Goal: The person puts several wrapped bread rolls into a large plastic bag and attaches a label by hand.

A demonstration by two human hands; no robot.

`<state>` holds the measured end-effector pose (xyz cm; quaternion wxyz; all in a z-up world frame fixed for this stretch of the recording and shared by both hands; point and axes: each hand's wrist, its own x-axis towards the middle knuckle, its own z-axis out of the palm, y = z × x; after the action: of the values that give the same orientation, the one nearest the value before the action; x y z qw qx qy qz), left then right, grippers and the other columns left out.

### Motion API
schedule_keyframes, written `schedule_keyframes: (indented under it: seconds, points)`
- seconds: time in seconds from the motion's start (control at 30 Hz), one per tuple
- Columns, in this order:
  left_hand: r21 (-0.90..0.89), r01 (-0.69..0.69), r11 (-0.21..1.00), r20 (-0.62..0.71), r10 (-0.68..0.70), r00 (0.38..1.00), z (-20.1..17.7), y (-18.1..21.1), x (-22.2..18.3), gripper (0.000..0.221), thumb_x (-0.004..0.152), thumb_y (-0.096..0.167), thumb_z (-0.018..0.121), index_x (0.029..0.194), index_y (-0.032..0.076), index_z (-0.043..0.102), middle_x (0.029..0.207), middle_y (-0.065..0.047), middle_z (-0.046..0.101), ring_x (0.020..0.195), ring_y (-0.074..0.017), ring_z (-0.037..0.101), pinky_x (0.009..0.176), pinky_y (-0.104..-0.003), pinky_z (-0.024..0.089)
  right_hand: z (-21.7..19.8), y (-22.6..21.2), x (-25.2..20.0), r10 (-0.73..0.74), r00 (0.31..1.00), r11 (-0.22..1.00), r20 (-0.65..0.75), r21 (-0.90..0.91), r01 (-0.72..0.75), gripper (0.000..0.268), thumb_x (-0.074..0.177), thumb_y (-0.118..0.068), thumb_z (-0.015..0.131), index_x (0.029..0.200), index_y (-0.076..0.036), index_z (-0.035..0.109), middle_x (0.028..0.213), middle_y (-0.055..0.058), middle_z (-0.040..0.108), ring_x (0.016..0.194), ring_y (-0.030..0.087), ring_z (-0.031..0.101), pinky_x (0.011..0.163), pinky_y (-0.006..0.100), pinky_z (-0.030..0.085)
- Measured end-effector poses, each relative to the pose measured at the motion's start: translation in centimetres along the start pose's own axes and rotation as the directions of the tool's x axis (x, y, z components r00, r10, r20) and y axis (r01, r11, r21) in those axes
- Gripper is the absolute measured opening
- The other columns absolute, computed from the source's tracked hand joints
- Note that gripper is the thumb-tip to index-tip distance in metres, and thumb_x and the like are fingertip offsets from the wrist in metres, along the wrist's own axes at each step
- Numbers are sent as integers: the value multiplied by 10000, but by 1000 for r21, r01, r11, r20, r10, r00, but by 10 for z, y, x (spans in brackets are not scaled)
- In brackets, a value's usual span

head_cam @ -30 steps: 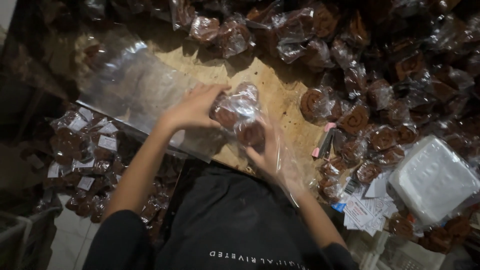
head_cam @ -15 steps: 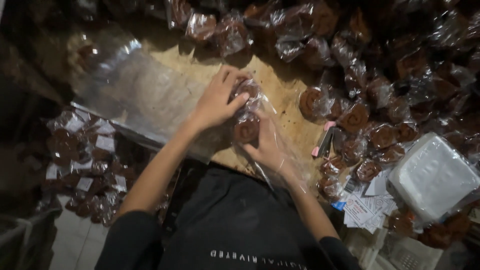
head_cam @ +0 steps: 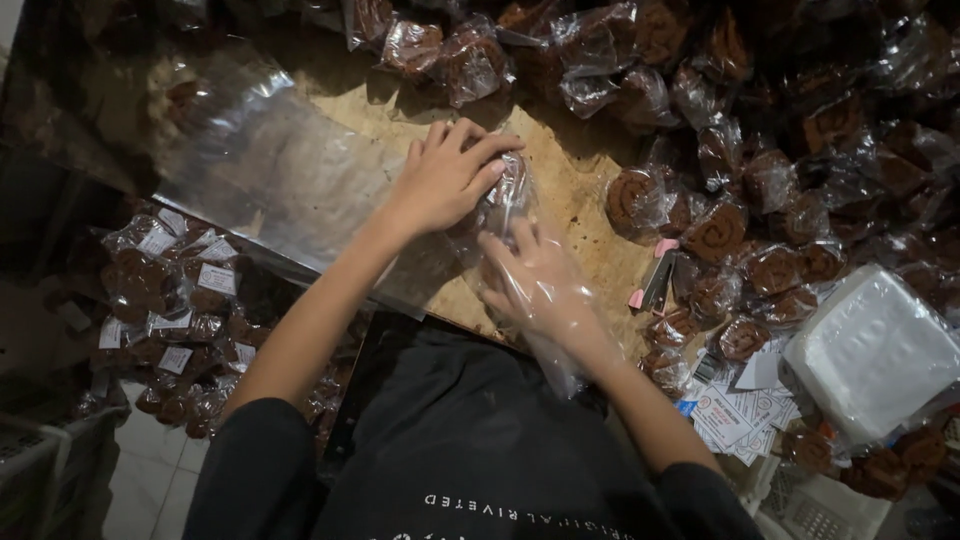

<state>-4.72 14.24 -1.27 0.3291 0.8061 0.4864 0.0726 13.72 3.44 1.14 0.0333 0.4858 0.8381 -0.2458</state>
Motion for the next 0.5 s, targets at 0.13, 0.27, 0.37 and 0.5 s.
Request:
schedule_keyframes:
  seconds: [0.13, 0.27, 0.37, 0.5]
  points:
    - [16, 6, 1000, -38, -6, 999, 5, -2, 1, 347, 1076, 428, 373, 1373, 367, 542, 1218, -23, 498, 1165, -296, 448, 932, -493, 434, -14, -15, 19, 158, 985, 984, 71, -90, -152, 538, 839, -495, 683, 1285, -245, 516, 1251, 162, 463, 1133, 429, 507, 758, 501, 568]
    - [-10, -76, 997, -294, 70, 953, 34, -20, -5, 367, 1055, 434, 464, 1409, 368, 534, 1285, -26, 479, 1160, -291, 512, 930, -461, 473, 1, -2, 19, 141, 984, 984, 106, -120, -129, 788, 775, -555, 764, 1428, -229, 465, 1358, 234, 453, 1241, 452, 481, 843, 530, 563]
    - [-83, -140, 987, -388, 97, 916, 44, -23, -22, 418, 1024, 453, 539, 1416, 308, 539, 1231, -48, 527, 1135, -296, 556, 954, -444, 478, 8, -1, 16, 120, 993, 992, 0, -42, -120, 880, 737, -496, 821, 1448, -130, 454, 1312, 257, 495, 1214, 465, 507, 882, 544, 545]
    - [-105, -94, 990, -458, 35, 888, 56, -4, -36, 410, 1042, 415, 501, 1385, 190, 522, 1045, -105, 536, 1007, -331, 582, 911, -430, 499, 53, 19, 19, 64, 973, 978, -222, 209, -17, 872, 663, -342, 904, 1346, 6, 488, 1238, 272, 559, 1205, 480, 530, 1032, 542, 461]
